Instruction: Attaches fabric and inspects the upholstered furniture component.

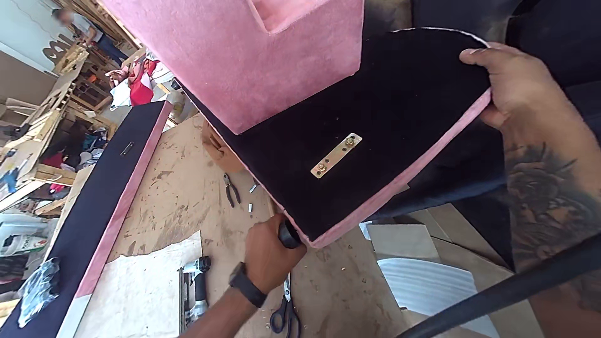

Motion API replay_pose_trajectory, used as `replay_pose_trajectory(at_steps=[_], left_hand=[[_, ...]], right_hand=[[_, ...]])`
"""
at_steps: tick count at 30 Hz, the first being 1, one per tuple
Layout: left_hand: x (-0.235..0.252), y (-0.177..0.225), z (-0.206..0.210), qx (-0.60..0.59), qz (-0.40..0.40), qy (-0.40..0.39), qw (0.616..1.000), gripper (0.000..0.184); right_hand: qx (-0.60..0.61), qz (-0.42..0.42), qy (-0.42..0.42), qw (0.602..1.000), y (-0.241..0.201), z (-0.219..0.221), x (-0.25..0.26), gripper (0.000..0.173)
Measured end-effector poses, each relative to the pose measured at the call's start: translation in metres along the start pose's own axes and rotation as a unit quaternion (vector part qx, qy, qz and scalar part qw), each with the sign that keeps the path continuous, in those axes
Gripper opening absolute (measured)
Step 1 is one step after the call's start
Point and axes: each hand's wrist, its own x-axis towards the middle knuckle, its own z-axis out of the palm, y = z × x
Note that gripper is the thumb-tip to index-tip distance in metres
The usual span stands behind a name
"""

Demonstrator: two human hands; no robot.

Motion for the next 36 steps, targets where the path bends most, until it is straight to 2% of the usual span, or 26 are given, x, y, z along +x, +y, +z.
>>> replay_pose_trajectory(at_steps=[2,3,5,6,7,8,9,10,11,13,14,16,18,20,22,23,24,26,27,29,31,32,34,36], left_hand=[[-0.007,-0.003,0.015,0.054,0.028,0.100,0.993,0.046],[-0.008,-0.003,0.020,0.066,0.050,0.122,0.989,0.050],[-0.020,-0.006,0.018,0.023,0.066,0.097,0.993,0.076],[-0.026,-0.011,0.010,-0.047,0.068,0.063,0.995,0.089],[-0.030,-0.018,0.003,-0.160,0.068,0.012,0.985,0.092],[-0.033,-0.026,-0.001,-0.294,0.061,-0.051,0.952,0.081],[-0.032,-0.034,-0.001,-0.414,0.043,-0.099,0.904,0.067],[-0.031,-0.037,0.003,-0.495,0.015,-0.127,0.859,0.068],[-0.031,-0.037,0.006,-0.539,-0.014,-0.134,0.832,0.073],[-0.030,-0.027,0.010,-0.584,-0.040,-0.092,0.806,0.057],[-0.031,-0.022,0.011,-0.585,-0.030,-0.058,0.808,0.044],[-0.035,-0.018,0.015,-0.526,0.037,0.025,0.849,0.027],[-0.036,-0.022,0.027,-0.417,0.129,0.127,0.891,0.047],[-0.037,-0.028,0.036,-0.377,0.180,0.159,0.894,0.067],[-0.040,-0.031,0.034,-0.428,0.165,0.093,0.884,0.086],[-0.042,-0.034,0.031,-0.470,0.135,0.043,0.871,0.085],[-0.043,-0.039,0.029,-0.517,0.098,-0.001,0.851,0.075],[-0.043,-0.041,0.024,-0.567,0.032,-0.069,0.820,0.070],[-0.042,-0.038,0.021,-0.569,0.019,-0.070,0.819,0.060],[-0.044,-0.036,0.014,-0.537,0.041,-0.025,0.842,0.030],[-0.044,-0.041,0.015,-0.492,0.102,0.037,0.864,0.053],[-0.046,-0.045,0.016,-0.493,0.116,0.038,0.861,0.066],[-0.048,-0.053,0.014,-0.535,0.104,-0.024,0.838,0.086],[-0.048,-0.060,0.014,-0.600,0.044,-0.067,0.796,0.077]], right_hand=[[0.001,-0.001,-0.006,1.000,0.002,0.004,0.000,0.048],[-0.001,0.000,-0.004,1.000,0.000,0.001,0.000,0.050],[-0.010,0.009,-0.017,1.000,0.001,-0.011,-0.002,0.052],[-0.007,0.010,-0.029,1.000,-0.001,-0.008,0.001,0.052],[-0.003,0.012,-0.034,0.999,-0.002,-0.005,0.002,0.052],[0.003,0.016,-0.034,0.999,-0.003,-0.005,0.001,0.053],[0.010,0.019,-0.030,0.999,-0.003,-0.007,0.002,0.052],[0.014,0.020,-0.025,0.999,-0.003,-0.009,0.003,0.052],[0.018,0.021,-0.025,0.999,-0.002,-0.008,0.004,0.052],[0.022,0.020,-0.022,0.999,-0.003,-0.002,0.004,0.052],[0.021,0.017,-0.020,0.999,-0.003,-0.003,0.006,0.052],[0.021,0.010,-0.016,1.000,-0.001,-0.005,0.008,0.053],[0.016,0.007,-0.016,1.000,0.002,-0.007,0.007,0.054],[0.006,0.005,-0.021,1.000,0.003,-0.006,0.006,0.055],[-0.003,0.009,-0.027,1.000,0.004,-0.009,0.005,0.056],[-0.002,0.012,-0.027,1.000,0.005,-0.011,0.007,0.056],[0.000,0.015,-0.026,1.000,0.006,-0.012,0.008,0.057],[0.006,0.017,-0.020,1.000,0.008,-0.011,0.006,0.057],[0.009,0.014,-0.018,1.000,0.008,-0.009,0.005,0.057],[0.009,0.006,-0.020,1.000,0.007,-0.008,0.000,0.055],[0.003,0.000,-0.026,1.000,0.007,-0.008,-0.005,0.055],[0.000,-0.003,-0.028,1.000,0.008,-0.007,-0.010,0.055],[-0.005,-0.010,-0.033,0.999,0.008,-0.001,-0.022,0.055],[-0.010,-0.021,-0.042,0.999,0.007,0.002,-0.032,0.053]])
